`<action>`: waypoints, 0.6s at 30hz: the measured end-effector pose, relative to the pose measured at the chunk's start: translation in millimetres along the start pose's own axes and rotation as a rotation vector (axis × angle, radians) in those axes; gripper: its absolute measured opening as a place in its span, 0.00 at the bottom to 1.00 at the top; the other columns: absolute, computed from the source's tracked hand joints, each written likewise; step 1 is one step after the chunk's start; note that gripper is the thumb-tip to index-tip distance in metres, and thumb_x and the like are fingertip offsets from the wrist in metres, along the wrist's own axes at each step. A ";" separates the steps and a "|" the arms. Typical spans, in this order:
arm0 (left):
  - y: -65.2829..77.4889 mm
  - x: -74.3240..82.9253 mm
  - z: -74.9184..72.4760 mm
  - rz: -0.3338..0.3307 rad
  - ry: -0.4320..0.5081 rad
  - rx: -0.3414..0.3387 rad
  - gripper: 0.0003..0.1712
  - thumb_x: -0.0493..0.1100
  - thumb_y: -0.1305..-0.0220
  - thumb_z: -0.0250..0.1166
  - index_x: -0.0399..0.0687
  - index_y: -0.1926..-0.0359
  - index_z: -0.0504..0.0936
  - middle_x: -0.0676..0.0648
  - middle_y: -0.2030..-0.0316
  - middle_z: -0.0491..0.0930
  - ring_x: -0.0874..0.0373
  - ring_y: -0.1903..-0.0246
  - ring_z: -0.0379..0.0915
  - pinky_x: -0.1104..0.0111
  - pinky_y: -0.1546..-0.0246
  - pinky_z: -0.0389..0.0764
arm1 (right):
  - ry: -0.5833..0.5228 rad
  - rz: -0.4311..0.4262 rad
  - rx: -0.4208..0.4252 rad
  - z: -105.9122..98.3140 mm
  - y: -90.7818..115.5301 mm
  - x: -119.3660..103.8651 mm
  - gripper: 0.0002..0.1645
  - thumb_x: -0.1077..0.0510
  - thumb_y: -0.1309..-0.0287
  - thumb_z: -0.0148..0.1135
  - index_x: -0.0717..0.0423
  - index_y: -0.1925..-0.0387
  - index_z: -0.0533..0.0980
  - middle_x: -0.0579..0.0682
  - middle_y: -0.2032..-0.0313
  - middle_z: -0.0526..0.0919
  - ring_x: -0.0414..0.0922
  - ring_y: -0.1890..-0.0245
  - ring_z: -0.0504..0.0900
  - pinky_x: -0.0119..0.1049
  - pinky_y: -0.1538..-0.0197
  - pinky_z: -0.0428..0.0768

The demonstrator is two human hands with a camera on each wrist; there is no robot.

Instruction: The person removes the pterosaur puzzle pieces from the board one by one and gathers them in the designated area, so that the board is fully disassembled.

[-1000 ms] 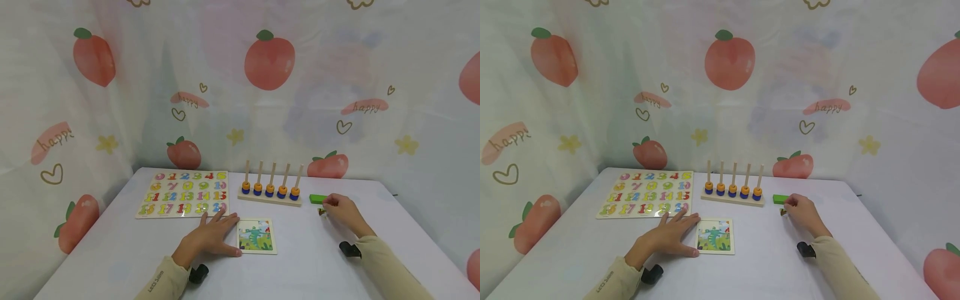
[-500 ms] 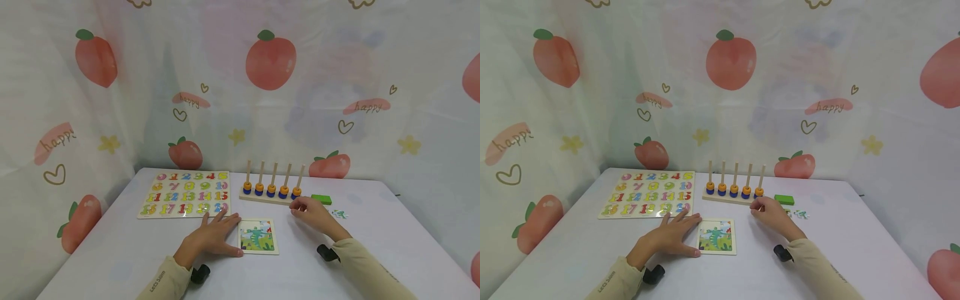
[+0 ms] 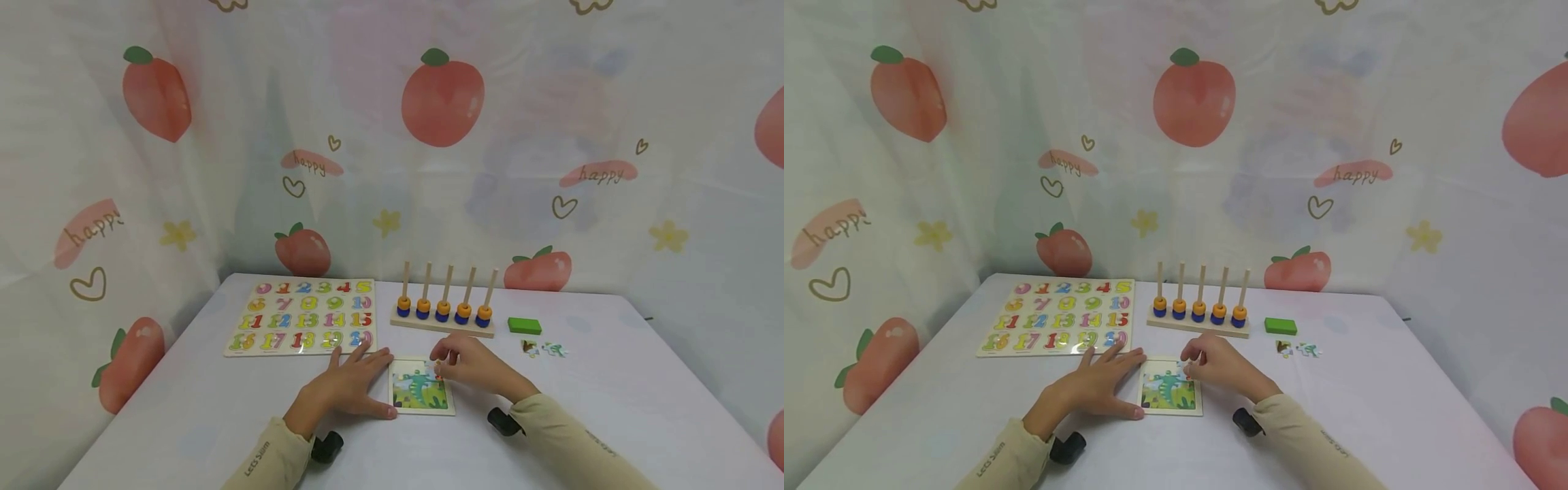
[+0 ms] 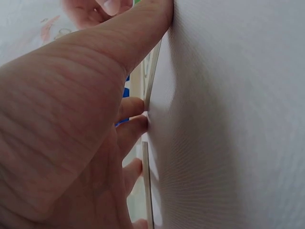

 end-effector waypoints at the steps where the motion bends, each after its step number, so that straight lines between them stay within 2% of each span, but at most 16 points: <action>1: -0.1 0.1 0.1 -0.001 -0.002 -0.001 0.59 0.73 0.42 0.76 0.58 0.17 0.64 0.54 0.17 0.58 0.45 0.16 0.38 0.32 0.23 0.35 | -0.001 -0.007 -0.011 2.8 -0.7 -0.7 0.06 0.62 0.34 0.73 0.58 0.56 0.85 0.42 0.64 0.80 0.41 0.65 0.77 0.35 0.62 0.79; 8: -2.3 1.1 1.8 0.008 -0.001 -0.009 0.59 0.74 0.42 0.75 0.58 0.17 0.64 0.55 0.17 0.57 0.46 0.16 0.36 0.33 0.23 0.34 | -0.013 0.047 -0.077 16.4 -1.2 -1.6 0.08 0.65 0.37 0.74 0.57 0.57 0.85 0.46 0.63 0.77 0.41 0.64 0.74 0.35 0.61 0.77; 18: -3.8 -2.9 2.6 0.001 0.009 -0.005 0.59 0.73 0.42 0.76 0.57 0.17 0.64 0.55 0.17 0.57 0.46 0.16 0.36 0.33 0.23 0.32 | 0.029 0.061 -0.080 22.0 -4.6 -2.1 0.08 0.68 0.37 0.72 0.56 0.59 0.83 0.48 0.61 0.73 0.44 0.63 0.75 0.35 0.58 0.78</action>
Point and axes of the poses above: each hand's wrist, its own y-axis away from the middle knuckle, its own z-axis out of the palm, x = y × z, the point moved 6 cm from there along -y, towards the middle knuckle
